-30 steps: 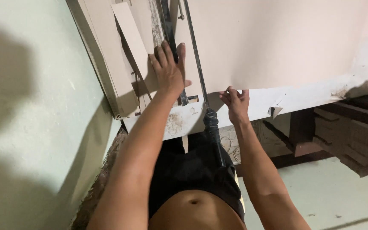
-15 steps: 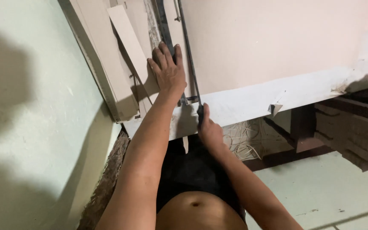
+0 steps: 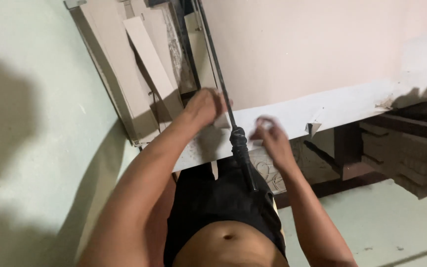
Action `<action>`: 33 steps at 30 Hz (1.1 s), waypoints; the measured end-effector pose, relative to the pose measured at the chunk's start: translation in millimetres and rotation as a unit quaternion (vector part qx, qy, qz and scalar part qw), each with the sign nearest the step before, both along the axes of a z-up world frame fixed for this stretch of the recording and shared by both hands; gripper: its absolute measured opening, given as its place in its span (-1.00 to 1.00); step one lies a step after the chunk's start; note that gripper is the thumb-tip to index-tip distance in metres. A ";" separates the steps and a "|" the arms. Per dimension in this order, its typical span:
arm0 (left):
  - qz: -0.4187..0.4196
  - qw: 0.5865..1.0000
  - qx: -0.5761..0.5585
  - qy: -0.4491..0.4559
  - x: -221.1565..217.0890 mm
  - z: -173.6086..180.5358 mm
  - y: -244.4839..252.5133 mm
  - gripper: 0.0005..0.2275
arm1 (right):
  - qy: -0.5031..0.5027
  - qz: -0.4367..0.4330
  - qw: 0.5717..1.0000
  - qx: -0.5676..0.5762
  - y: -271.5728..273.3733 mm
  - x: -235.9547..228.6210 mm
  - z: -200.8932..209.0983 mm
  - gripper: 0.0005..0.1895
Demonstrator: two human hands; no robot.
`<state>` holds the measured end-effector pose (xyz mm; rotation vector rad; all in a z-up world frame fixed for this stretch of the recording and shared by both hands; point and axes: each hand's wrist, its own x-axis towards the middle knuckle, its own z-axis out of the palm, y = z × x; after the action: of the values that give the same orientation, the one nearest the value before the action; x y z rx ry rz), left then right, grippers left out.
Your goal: The person feeds a large board into a manual cutting machine and pulls a lever to cut it into smaller pieces. The person repeats this process multiple times, stacking the cut pieces on the left side of the machine.
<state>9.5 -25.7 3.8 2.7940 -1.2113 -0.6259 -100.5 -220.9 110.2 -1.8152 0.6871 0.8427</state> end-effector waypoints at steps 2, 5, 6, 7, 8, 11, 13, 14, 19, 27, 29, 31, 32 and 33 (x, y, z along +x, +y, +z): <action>-0.097 0.993 -0.059 -0.024 -7.1 2.4 6.2 -0.61 | -0.043 -0.355 0.932 0.059 -21.7 -13.5 -75.2 -0.04; -0.075 0.983 0.043 0.163 -9.8 16.2 43.1 -0.85 | -0.029 -0.482 0.847 0.223 -48.6 4.3 -119.3 0.12; -0.074 0.983 0.046 0.161 -6.1 17.6 45.1 -0.85 | -0.029 -0.482 0.846 0.226 -58.3 -5.6 -130.7 0.12; -0.062 0.987 0.041 0.144 -1.9 18.8 47.6 -0.89 | -0.043 -0.502 0.834 0.225 -67.4 -14.8 -142.5 -0.35; -0.049 0.990 0.034 0.127 2.1 19.7 48.7 -0.93 | -0.058 -0.521 0.823 0.221 -78.2 -23.9 -153.0 -0.79; -0.008 0.997 0.013 0.080 17.7 15.2 50.1 -0.91 | -0.082 -0.513 0.833 0.192 -75.1 -53.3 -153.5 -0.77; 0.010 0.998 0.002 0.062 22.7 11.9 48.1 -0.85 | -0.081 -0.487 0.854 0.167 -45.1 -40.8 -155.8 -0.71; 0.028 0.999 -0.011 0.038 27.0 9.4 45.2 -0.78 | -0.086 -0.458 0.873 0.144 -32.4 -31.9 -158.3 -0.62; 0.189 0.969 0.097 0.129 37.3 13.1 -1.7 -0.19 | -0.111 -0.383 0.908 0.129 -30.1 -11.8 -178.5 -0.61; 0.259 0.940 0.154 0.162 41.7 0.0 -25.6 -0.01 | 0.045 0.028 0.991 -0.120 -5.6 42.8 -27.9 -0.51; 0.253 0.943 0.152 0.149 37.6 6.2 -23.6 -0.03 | -0.001 0.086 0.989 -0.121 46.3 63.2 116.2 -0.21; 0.256 0.946 0.139 0.144 36.4 -6.1 -23.2 -0.01 | 0.049 0.157 0.978 -0.130 67.4 32.1 87.5 -0.12; 0.264 0.946 0.127 0.138 35.2 -12.1 -22.5 0.02 | 0.098 0.231 0.959 -0.135 77.3 16.8 73.1 -0.01; 0.265 0.946 0.127 0.139 34.0 -16.0 -23.0 0.02 | 0.099 0.232 0.958 -0.135 77.2 2.1 20.0 -0.01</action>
<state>43.5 -48.7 -12.2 2.8961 -0.3212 -1.1255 -98.4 -143.7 130.2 -2.2040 0.5232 1.3066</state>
